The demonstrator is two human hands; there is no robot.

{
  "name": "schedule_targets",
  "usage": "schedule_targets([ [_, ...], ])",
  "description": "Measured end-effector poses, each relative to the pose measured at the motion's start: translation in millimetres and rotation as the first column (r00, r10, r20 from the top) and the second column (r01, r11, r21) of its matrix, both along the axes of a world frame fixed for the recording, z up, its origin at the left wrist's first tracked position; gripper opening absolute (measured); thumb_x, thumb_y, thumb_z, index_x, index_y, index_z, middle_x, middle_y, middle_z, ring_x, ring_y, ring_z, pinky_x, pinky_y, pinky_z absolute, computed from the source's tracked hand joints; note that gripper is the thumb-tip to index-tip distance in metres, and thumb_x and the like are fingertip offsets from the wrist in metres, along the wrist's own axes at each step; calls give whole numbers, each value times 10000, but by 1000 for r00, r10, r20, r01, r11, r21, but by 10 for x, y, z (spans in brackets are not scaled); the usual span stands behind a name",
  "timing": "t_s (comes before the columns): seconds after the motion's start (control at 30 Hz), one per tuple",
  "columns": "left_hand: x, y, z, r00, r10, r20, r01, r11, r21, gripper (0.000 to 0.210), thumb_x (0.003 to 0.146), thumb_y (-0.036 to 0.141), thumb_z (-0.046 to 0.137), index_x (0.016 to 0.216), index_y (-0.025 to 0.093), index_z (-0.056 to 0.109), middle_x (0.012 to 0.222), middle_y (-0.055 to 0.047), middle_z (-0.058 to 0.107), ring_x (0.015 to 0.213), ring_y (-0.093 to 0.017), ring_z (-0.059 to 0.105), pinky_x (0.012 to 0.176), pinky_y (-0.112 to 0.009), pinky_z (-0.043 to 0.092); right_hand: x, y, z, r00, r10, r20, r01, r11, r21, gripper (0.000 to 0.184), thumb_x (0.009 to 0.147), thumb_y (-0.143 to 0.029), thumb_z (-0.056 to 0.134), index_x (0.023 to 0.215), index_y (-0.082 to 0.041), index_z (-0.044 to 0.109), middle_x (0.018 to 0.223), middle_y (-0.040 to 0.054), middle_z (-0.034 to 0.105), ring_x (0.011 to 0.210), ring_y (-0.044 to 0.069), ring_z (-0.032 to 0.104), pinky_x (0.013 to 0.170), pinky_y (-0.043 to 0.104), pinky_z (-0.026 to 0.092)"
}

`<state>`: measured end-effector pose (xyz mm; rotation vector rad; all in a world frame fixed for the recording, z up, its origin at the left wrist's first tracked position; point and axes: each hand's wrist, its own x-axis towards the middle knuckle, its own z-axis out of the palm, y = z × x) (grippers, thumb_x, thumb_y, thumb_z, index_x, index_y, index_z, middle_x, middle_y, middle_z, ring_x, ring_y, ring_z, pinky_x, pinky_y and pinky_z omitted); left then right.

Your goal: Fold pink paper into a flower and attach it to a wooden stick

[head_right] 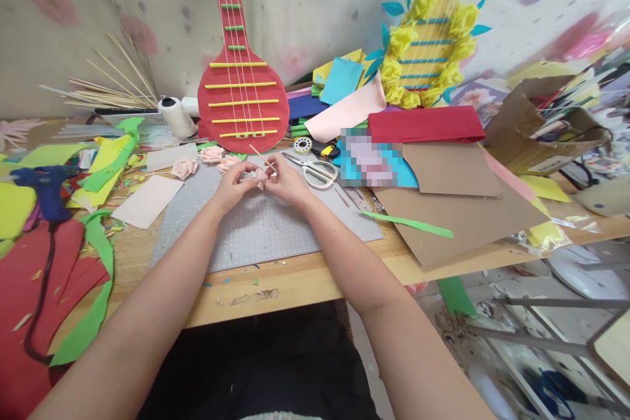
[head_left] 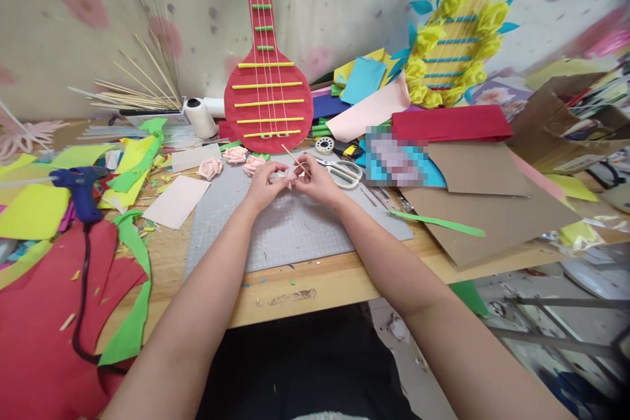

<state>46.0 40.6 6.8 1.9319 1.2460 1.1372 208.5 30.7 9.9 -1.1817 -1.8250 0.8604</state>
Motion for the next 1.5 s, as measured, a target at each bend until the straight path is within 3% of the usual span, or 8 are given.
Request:
schedule_targets([
  [0.07, 0, -10, 26, 999, -11, 41, 14, 998, -59, 82, 659, 238, 629, 718, 196, 590, 805, -16, 620, 848, -179, 543, 831, -321, 403, 3, -5, -5, 1000, 16, 0, -16, 1000, -5, 337, 673, -260, 531, 974, -218, 384, 815, -33, 585, 548, 76, 484, 559, 228, 380],
  [0.27, 28, -84, 78, 987, -56, 150, 80, 984, -158, 129, 711, 305, 577, 670, 185, 556, 665, 5, 581, 674, -131, 520, 698, -274, 417, 36, -40, 27, 997, 79, -23, -79, 997, 3, 295, 698, -288, 541, 951, -202, 415, 820, -24, 588, 517, 62, 425, 539, 219, 355],
  [0.77, 13, -23, -22, 998, -47, 33, 48, 998, -28, 94, 729, 253, 550, 661, 202, 511, 685, 4, 512, 698, -148, 433, 690, -281, 369, 4, -59, 32, 995, 93, 22, -93, 996, -14, 317, 703, -276, 507, 999, -207, 418, 785, -31, 558, 562, 86, 492, 579, 240, 403],
  [1.07, 29, -12, -25, 994, -82, 76, 89, 992, -94, 101, 717, 248, 532, 660, 197, 467, 657, 7, 502, 656, -135, 466, 636, -266, 396, 15, -71, 49, 997, 75, -13, -75, 996, -38, 340, 682, -287, 529, 995, -205, 424, 763, -34, 542, 559, 87, 497, 563, 237, 407],
  [1.3, 24, -21, -19, 992, -101, 74, 107, 990, -94, 137, 696, 307, 565, 656, 194, 498, 645, 10, 514, 629, -121, 443, 620, -254, 369, 66, -40, 44, 985, 147, -85, -154, 984, -89, 314, 704, -277, 523, 988, -210, 407, 737, -38, 543, 617, 108, 543, 598, 249, 431],
  [1.5, 32, -15, -51, 968, -95, 234, 152, 959, -239, 151, 678, 296, 614, 707, 185, 515, 651, 18, 535, 596, -105, 479, 568, -235, 389, 59, -10, -3, 981, 146, -126, -158, 983, -90, 299, 722, -254, 508, 1004, -216, 416, 724, -45, 541, 657, 112, 559, 635, 263, 458],
])
